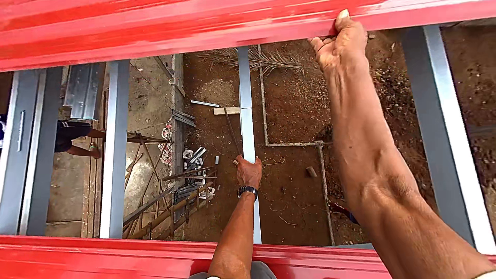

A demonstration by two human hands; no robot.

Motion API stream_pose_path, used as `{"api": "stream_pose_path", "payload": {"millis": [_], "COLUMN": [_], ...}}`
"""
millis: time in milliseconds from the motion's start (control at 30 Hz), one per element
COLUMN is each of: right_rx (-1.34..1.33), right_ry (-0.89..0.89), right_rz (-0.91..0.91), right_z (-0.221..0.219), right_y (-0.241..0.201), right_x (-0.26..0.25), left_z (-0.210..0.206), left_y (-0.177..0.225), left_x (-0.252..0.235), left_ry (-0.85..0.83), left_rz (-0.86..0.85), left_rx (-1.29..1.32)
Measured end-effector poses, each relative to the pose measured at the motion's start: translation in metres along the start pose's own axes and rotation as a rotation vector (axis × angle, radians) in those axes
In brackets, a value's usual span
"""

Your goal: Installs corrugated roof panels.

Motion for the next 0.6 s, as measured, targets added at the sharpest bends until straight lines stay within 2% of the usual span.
{"api": "stream_pose_path", "payload": {"millis": [100,267,333,433,533,600], "right_rx": [-0.010,0.050,0.078,0.046,-0.002,-0.027], "right_ry": [0.047,0.127,0.135,0.132,0.066,0.003], "right_rz": [-0.005,-0.179,-0.209,-0.204,-0.082,0.023], "right_z": [0.012,0.048,0.054,0.025,-0.002,0.004], "right_y": [0.026,0.083,0.091,0.049,-0.006,0.000], "right_x": [0.006,0.002,0.000,0.002,0.017,0.031], "left_z": [0.003,0.007,0.006,0.006,0.005,0.006], "left_y": [0.002,0.004,0.005,0.002,0.004,0.003], "left_x": [0.000,0.004,0.002,0.002,0.003,0.002], "left_ry": [0.007,-0.009,-0.004,-0.004,-0.013,-0.004], "left_rz": [-0.001,0.002,-0.007,-0.002,-0.010,-0.008], "left_rx": [-0.003,0.018,0.025,0.023,0.002,0.002]}}
Point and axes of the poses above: each hand's wrist, its own x-axis away from the middle knuckle, its own z-axis out of the back of the hand, y = z × x, the point moved 1 cm from there along -x, towards the middle knuckle, and after that the axes turned 14 degrees about x, right-handed, at the moved point
